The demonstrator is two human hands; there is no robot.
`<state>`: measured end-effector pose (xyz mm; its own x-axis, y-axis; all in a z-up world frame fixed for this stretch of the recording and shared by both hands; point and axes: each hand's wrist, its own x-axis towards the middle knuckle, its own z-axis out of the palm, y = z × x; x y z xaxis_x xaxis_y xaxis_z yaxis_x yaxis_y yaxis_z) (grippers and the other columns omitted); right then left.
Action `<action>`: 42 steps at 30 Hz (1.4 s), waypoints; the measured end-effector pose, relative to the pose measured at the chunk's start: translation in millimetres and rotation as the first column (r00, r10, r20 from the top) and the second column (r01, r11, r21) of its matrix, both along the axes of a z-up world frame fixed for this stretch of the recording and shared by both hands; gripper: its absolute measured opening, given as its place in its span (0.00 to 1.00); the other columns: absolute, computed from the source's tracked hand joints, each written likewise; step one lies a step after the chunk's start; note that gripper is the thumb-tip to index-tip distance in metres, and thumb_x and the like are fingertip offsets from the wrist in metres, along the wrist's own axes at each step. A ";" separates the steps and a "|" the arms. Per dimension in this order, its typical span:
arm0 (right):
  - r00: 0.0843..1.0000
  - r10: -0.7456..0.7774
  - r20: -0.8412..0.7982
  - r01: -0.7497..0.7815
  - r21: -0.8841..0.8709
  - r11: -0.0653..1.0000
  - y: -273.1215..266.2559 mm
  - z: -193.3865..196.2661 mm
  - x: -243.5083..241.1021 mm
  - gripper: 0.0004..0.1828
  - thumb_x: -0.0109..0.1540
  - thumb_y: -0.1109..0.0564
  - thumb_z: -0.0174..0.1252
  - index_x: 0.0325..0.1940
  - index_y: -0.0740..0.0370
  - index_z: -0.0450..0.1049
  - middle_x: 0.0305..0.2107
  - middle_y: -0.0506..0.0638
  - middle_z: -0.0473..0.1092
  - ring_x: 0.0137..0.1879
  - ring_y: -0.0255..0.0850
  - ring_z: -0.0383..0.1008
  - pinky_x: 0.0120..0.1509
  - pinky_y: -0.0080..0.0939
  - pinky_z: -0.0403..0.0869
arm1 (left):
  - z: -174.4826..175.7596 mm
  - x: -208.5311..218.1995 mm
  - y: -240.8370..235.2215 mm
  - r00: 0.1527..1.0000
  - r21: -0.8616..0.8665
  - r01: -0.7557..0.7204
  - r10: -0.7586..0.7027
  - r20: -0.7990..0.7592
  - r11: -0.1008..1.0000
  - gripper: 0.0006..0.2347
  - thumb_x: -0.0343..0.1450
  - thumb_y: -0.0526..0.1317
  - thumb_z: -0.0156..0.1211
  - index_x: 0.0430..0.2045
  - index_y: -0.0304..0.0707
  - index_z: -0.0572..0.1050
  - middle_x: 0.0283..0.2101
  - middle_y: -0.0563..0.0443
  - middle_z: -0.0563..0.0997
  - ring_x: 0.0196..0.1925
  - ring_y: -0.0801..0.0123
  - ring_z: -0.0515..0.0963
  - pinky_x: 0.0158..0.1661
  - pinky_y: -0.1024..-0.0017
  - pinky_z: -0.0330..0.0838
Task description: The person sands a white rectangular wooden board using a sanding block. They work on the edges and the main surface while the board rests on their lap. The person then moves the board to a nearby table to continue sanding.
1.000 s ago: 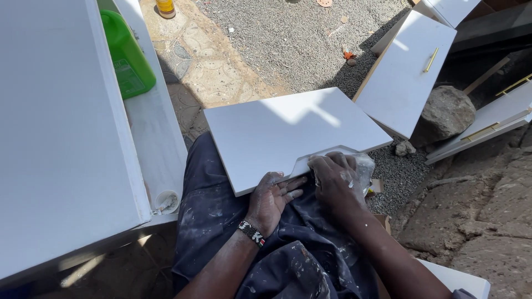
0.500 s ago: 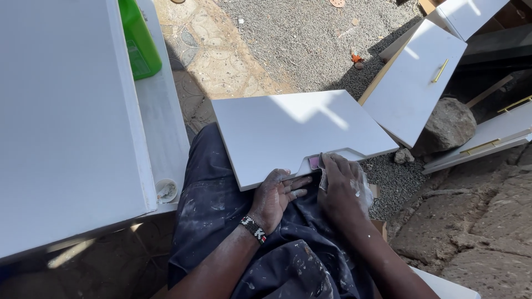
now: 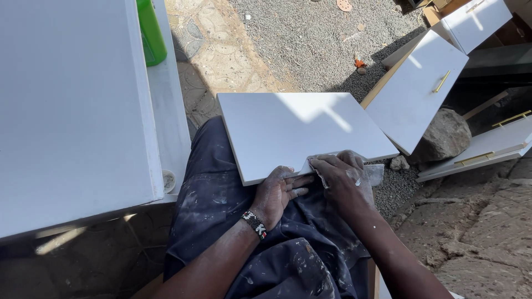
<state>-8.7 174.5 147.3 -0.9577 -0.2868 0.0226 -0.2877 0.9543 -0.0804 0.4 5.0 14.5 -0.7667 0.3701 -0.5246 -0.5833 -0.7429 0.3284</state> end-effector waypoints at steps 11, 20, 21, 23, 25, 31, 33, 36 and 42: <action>0.990 -0.052 0.132 0.062 -0.072 0.995 -5.6 -3.9 -6.7 0.06 0.74 0.50 0.61 0.49 0.35 0.83 0.46 0.41 0.78 0.60 0.52 0.74 0.70 0.57 0.70 | -4.8 -3.3 0.9 1.000 0.000 -0.003 0.003 0.026 1.000 0.18 0.77 0.44 0.67 0.55 0.28 0.81 0.56 0.30 0.90 0.66 0.31 0.90 0.63 0.41 0.85; 0.980 -0.198 0.032 0.194 0.099 0.976 8.8 -26.8 -12.4 0.08 0.74 0.54 0.65 0.53 0.44 0.88 0.43 0.48 0.76 0.62 0.52 0.72 0.69 0.58 0.68 | -4.0 -2.7 0.9 0.999 0.009 0.017 -0.017 -0.029 1.000 0.18 0.78 0.44 0.65 0.58 0.29 0.80 0.63 0.27 0.89 0.69 0.32 0.89 0.64 0.41 0.84; 0.970 -0.241 0.041 0.237 0.073 0.969 13.6 -30.6 -10.0 0.10 0.74 0.55 0.65 0.56 0.44 0.89 0.44 0.47 0.77 0.62 0.51 0.72 0.70 0.57 0.68 | -2.0 0.8 0.8 0.999 0.008 0.022 -0.022 -0.029 1.000 0.18 0.78 0.44 0.65 0.59 0.29 0.80 0.63 0.27 0.89 0.70 0.32 0.89 0.64 0.41 0.84; 0.966 -0.257 0.038 0.254 0.069 0.965 15.8 -49.8 -11.4 0.09 0.75 0.53 0.63 0.55 0.44 0.88 0.43 0.48 0.74 0.62 0.52 0.70 0.70 0.59 0.67 | -4.4 -0.3 1.3 1.000 0.012 0.010 -0.010 -0.010 1.000 0.19 0.78 0.44 0.65 0.60 0.28 0.79 0.63 0.26 0.88 0.69 0.31 0.89 0.63 0.41 0.84; 0.961 -0.276 0.031 0.274 0.064 0.960 21.2 -69.6 -12.8 0.09 0.77 0.50 0.61 0.54 0.44 0.88 0.42 0.48 0.71 0.62 0.52 0.68 0.69 0.60 0.66 | -7.1 -2.4 1.8 1.000 0.018 0.000 0.000 0.006 1.000 0.21 0.78 0.44 0.66 0.61 0.26 0.78 0.63 0.25 0.88 0.69 0.30 0.89 0.63 0.40 0.84; 0.973 -0.210 0.092 0.211 -0.006 0.977 15.5 -66.6 -9.0 0.08 0.76 0.46 0.61 0.48 0.36 0.86 0.44 0.47 0.72 0.64 0.53 0.68 0.72 0.60 0.65 | -10.2 -2.7 2.5 1.000 0.010 -0.004 0.003 0.025 1.000 0.20 0.77 0.44 0.66 0.59 0.26 0.78 0.60 0.28 0.89 0.68 0.31 0.90 0.63 0.40 0.85; 0.982 -0.145 0.120 0.152 -0.050 0.987 -4.3 -36.4 -5.0 0.07 0.76 0.42 0.61 0.45 0.35 0.82 0.43 0.44 0.72 0.63 0.50 0.69 0.74 0.58 0.64 | -14.1 -4.6 3.7 1.000 -0.009 0.002 -0.002 0.017 1.000 0.20 0.77 0.45 0.67 0.60 0.27 0.79 0.60 0.28 0.89 0.67 0.32 0.90 0.62 0.41 0.86; 0.986 0.004 0.167 0.025 -0.171 0.985 -14.5 19.0 1.6 0.10 0.73 0.48 0.63 0.50 0.28 0.87 0.45 0.42 0.75 0.65 0.52 0.69 0.76 0.62 0.64 | 2.0 -1.3 -2.3 1.000 0.000 0.005 -0.005 0.022 1.000 0.22 0.77 0.45 0.64 0.62 0.27 0.79 0.62 0.28 0.88 0.67 0.32 0.89 0.63 0.40 0.84; 0.993 -0.107 -0.057 0.109 0.034 0.993 29.3 -61.3 -2.9 0.07 0.75 0.49 0.66 0.55 0.43 0.87 0.49 0.47 0.73 0.65 0.51 0.68 0.74 0.63 0.63 | -7.5 -1.3 1.4 1.000 0.012 0.005 -0.005 -0.026 1.000 0.20 0.79 0.44 0.64 0.62 0.28 0.77 0.66 0.24 0.88 0.70 0.29 0.88 0.64 0.38 0.83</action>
